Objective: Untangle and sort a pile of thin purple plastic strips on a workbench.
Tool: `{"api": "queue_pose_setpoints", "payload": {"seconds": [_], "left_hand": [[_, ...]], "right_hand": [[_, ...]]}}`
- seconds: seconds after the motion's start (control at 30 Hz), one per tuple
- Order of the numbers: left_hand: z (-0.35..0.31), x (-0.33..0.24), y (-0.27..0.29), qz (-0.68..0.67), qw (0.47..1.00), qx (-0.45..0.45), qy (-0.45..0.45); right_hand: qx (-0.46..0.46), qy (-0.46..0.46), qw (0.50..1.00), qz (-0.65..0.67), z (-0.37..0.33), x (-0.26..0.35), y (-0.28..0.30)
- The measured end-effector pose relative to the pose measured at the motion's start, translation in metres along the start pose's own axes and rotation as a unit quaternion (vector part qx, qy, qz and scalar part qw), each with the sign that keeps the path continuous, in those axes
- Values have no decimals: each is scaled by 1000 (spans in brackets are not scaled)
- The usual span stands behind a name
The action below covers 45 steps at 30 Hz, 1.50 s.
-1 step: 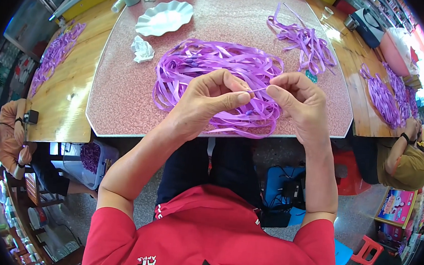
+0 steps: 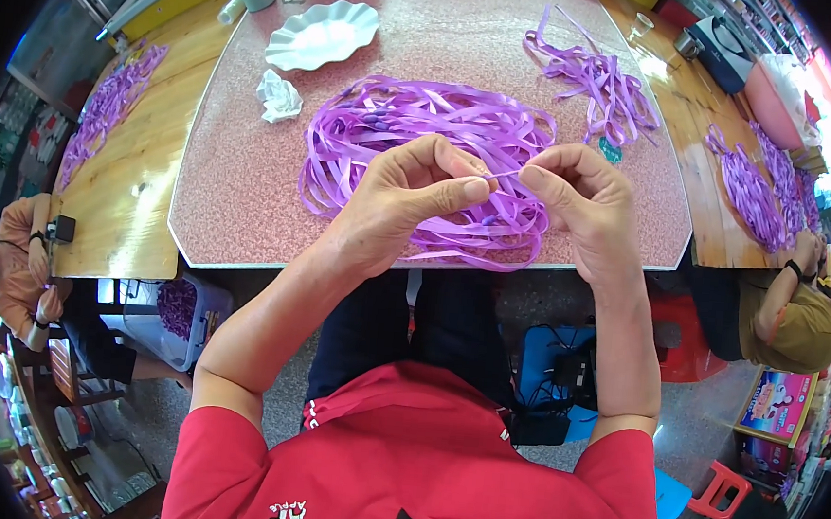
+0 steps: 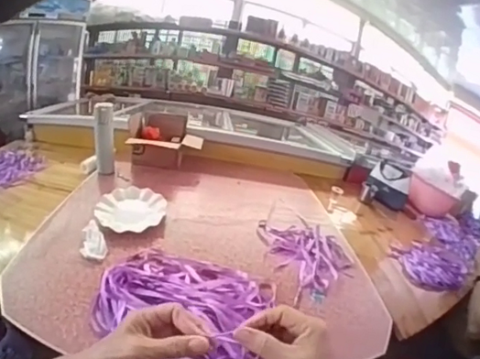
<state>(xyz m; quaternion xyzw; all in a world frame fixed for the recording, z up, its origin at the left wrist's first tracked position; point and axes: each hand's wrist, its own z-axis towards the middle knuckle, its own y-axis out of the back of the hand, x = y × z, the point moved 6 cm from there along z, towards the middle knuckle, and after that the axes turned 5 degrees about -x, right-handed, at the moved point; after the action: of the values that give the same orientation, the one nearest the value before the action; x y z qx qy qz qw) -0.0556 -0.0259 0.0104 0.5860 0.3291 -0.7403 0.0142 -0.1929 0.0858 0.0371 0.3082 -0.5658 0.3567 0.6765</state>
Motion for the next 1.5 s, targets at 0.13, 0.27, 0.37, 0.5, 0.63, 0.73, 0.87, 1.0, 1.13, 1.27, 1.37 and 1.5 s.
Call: {"api": "queue_pose_setpoints", "payload": {"seconds": [0.13,0.27,0.37,0.5,0.63,0.73,0.87,1.0,1.13,1.27,1.37,1.5], "left_hand": [[-1,5,-1,-82,996,-32,-19],[1,3,1,-45,994,-62,-84],[-3,-18,0,207,946,-78,-235],[-14,-33,-23,552,690,-39,-466],[-18,-40,-34,593,635,11,-495],[-15,-41,-25,550,681,19,-483],[-13,-33,-12,390,842,-53,-369],[-3,-11,3,139,978,-43,-153],[5,6,2,-132,990,-20,50],[5,8,3,-176,979,-8,107],[2,3,1,-157,984,-37,82],[-6,-2,2,-34,995,-89,-22]], "right_hand": [[-2,-99,985,141,-2,-26,-12],[-23,-18,998,62,-7,-18,-23],[-49,42,998,27,-8,-12,-21],[-32,-2,999,-1,-6,-9,-23],[11,-130,984,124,-1,-29,-24],[9,-167,967,192,-2,-29,-29],[5,-141,965,221,-5,-28,-36],[-52,20,990,132,-6,-13,-42],[-68,379,908,-163,-13,23,-42],[-27,484,834,-263,-16,29,-43],[-32,478,823,-305,-17,29,-40],[-47,484,820,-302,-15,30,-39]]}}
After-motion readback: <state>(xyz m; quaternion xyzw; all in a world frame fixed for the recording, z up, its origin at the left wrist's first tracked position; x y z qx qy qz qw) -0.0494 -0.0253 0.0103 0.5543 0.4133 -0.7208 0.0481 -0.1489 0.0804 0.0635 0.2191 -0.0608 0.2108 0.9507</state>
